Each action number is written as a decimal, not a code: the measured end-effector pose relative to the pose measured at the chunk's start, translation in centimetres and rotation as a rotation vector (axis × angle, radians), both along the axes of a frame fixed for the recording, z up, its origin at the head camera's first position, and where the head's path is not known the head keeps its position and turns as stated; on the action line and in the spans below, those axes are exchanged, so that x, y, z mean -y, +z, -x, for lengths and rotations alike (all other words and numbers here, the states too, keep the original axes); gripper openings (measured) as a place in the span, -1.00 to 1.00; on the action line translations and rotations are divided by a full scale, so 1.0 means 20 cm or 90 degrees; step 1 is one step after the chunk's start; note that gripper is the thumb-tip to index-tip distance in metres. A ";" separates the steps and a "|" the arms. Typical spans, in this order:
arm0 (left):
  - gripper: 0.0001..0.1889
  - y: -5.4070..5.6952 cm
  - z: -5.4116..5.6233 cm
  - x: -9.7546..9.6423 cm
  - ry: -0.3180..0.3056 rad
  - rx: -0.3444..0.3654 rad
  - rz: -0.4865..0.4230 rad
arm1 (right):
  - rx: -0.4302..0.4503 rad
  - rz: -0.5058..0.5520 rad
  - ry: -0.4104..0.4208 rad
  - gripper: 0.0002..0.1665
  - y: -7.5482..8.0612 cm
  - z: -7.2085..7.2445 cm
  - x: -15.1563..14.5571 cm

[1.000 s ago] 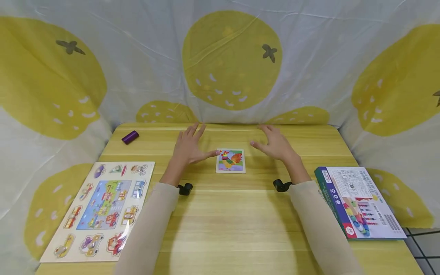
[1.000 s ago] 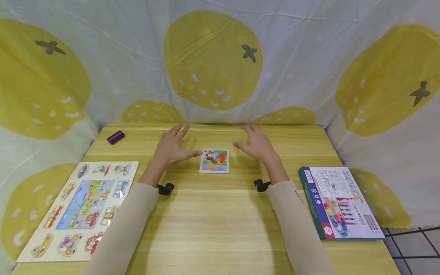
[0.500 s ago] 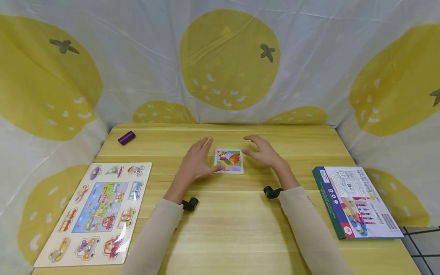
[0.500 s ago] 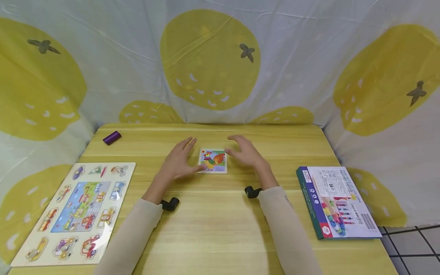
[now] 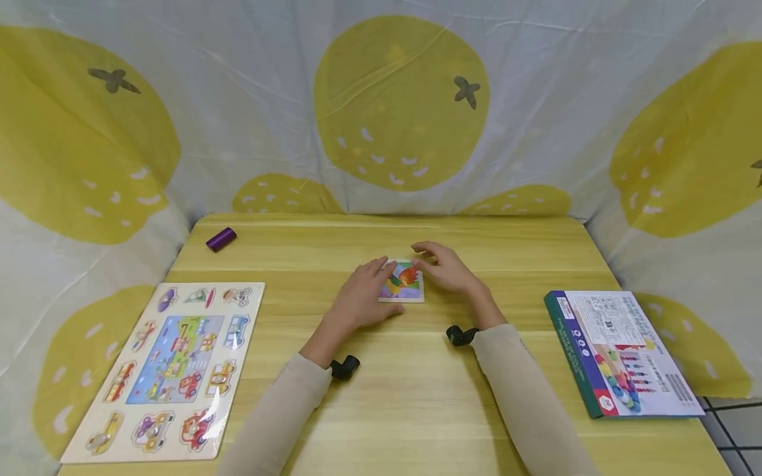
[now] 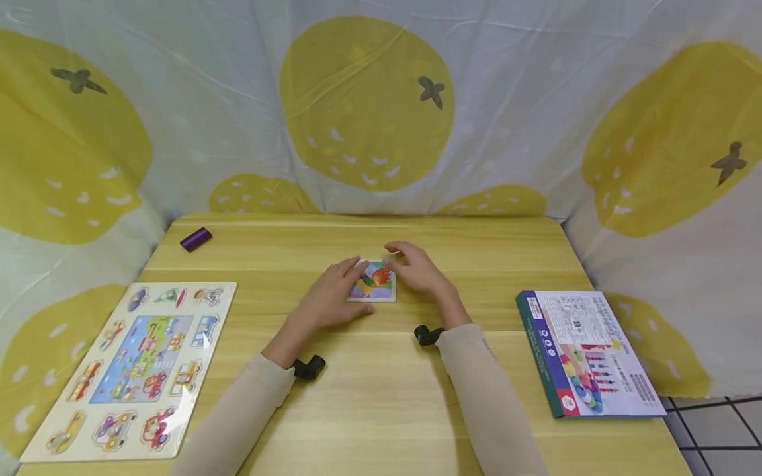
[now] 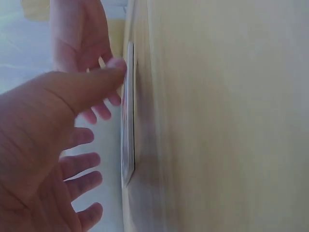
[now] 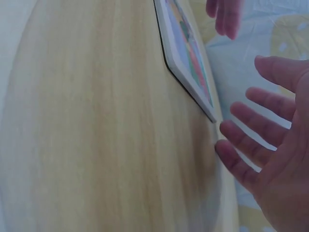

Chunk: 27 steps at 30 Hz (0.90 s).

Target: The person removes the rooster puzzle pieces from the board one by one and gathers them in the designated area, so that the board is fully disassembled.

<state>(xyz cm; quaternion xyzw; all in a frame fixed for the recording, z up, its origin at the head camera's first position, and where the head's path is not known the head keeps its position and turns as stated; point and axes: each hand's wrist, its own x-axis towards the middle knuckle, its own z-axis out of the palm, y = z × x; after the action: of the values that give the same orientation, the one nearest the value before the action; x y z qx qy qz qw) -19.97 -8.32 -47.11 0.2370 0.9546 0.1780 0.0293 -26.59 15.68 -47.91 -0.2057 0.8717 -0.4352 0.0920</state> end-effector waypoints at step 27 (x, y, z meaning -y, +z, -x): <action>-0.52 -0.06 -0.09 -0.18 -0.085 -0.015 0.122 | 0.009 0.005 0.036 -0.52 0.00 0.01 0.06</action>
<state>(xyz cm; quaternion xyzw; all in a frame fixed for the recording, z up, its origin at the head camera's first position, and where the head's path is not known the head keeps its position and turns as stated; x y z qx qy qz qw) -18.23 -4.76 -48.34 0.2982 0.9496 0.0808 0.0526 -26.88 14.58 -48.00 -0.2277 0.8633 -0.4369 0.1095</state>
